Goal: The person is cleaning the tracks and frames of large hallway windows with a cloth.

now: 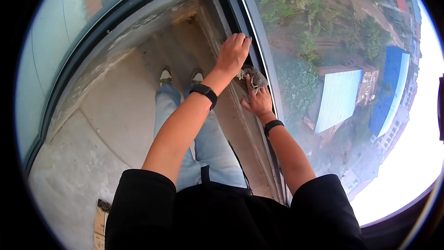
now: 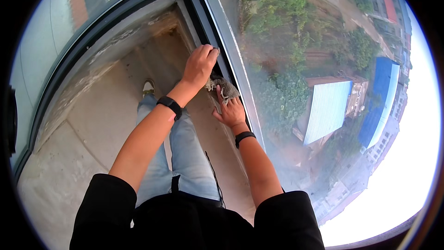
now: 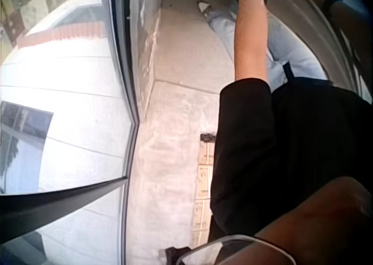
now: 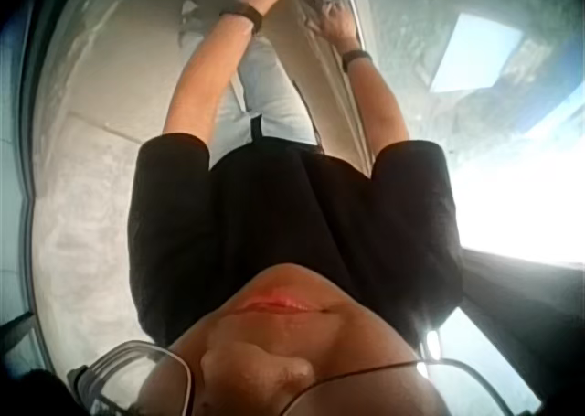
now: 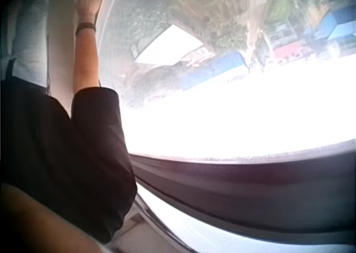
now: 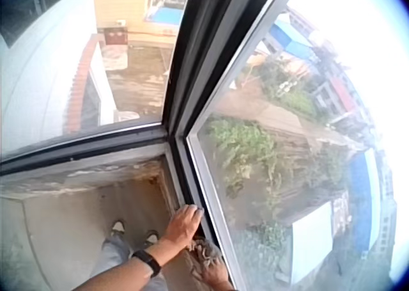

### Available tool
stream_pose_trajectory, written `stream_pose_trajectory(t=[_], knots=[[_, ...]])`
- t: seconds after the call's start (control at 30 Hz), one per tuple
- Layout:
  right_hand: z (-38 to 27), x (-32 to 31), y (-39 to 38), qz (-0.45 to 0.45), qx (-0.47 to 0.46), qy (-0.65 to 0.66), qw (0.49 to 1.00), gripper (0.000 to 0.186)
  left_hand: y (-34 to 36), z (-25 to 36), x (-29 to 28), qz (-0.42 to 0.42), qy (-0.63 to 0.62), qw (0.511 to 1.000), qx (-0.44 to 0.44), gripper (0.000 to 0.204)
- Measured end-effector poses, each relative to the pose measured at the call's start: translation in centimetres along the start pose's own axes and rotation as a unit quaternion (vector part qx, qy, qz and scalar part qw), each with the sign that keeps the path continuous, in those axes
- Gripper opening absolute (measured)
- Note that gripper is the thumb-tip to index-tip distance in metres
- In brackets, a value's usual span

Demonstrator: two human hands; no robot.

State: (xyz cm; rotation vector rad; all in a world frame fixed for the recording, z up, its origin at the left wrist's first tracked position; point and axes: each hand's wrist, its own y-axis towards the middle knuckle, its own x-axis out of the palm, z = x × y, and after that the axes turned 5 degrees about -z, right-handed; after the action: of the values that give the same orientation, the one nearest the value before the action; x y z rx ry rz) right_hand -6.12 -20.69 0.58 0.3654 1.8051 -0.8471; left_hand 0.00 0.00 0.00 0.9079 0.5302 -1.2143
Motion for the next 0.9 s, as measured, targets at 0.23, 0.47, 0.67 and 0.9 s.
stream_pose_trajectory(t=[0.23, 0.47, 0.67, 0.9], knots=[[-0.6, -0.2, -0.9, -0.013, 0.003, 0.02, 1.0, 0.09, -2.2, 2.0, -1.0, -0.049, -0.053, 0.997, 0.02, 0.011], [0.0, 0.0, -0.1, -0.002, 0.002, -0.004, 1.0, 0.091, 1.5, -0.3, -0.5, 0.02, -0.056, 0.996, -0.065, 0.005], [-0.1, 0.1, -0.3, -0.016, 0.007, 0.006, 1.0, 0.091, -0.4, 0.6, -0.6, -0.041, -0.056, 0.997, 0.02, 0.008], [-0.9, -1.5, 0.4, 0.011, 0.022, 0.018, 1.0, 0.087, 6.2, -6.0, -1.8, 0.048, -0.006, 0.999, -0.001, 0.005]])
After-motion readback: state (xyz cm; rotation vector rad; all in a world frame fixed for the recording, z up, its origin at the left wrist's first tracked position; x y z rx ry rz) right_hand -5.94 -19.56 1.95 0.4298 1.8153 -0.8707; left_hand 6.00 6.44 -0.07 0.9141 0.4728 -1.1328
